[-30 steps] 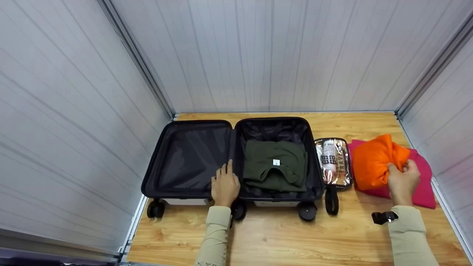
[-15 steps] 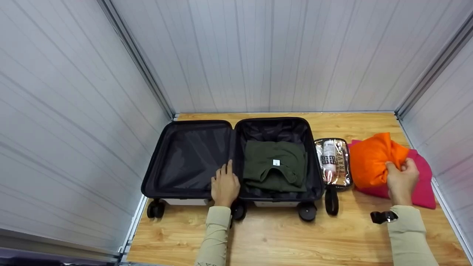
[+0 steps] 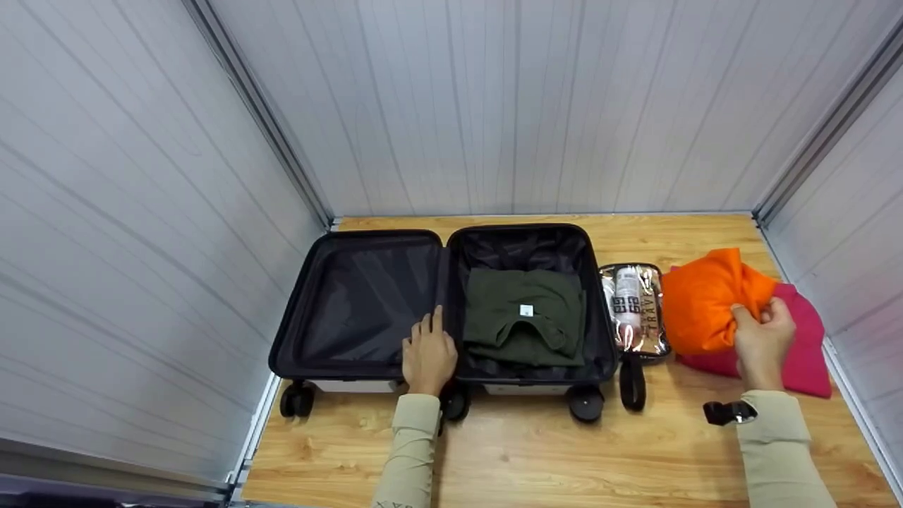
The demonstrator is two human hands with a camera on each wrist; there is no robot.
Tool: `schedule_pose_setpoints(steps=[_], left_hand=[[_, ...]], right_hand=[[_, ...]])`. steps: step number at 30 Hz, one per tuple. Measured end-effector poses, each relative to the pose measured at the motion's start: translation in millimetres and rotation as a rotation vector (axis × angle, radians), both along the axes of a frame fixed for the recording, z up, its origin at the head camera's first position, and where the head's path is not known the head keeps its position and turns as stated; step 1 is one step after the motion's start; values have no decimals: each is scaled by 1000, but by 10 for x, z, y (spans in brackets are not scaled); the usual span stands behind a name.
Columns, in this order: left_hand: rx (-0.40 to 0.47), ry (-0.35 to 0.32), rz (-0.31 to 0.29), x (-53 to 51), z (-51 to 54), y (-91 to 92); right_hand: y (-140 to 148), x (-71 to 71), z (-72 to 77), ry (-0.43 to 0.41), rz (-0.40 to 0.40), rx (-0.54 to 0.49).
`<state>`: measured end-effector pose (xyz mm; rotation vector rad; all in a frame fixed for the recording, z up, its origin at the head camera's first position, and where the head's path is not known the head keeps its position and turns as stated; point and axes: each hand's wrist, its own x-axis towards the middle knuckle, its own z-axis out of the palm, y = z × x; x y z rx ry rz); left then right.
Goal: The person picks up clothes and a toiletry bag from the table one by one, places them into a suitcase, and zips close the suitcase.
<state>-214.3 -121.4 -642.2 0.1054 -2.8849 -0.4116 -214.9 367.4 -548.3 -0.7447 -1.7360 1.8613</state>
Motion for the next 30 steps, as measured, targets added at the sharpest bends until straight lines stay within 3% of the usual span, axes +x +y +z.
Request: schedule_pose_setpoints(steps=[7, 16, 30], left_hand=[[15, 13, -7, 7, 14, 5], [26, 0, -3, 8, 12, 5], [-7, -11, 5, 16, 23, 4]], right_hand=[[-43, -28, 32, 7, 12, 5], [-112, -22, 103, 37, 30, -64], [-211, -59, 142, 104, 47, -76]])
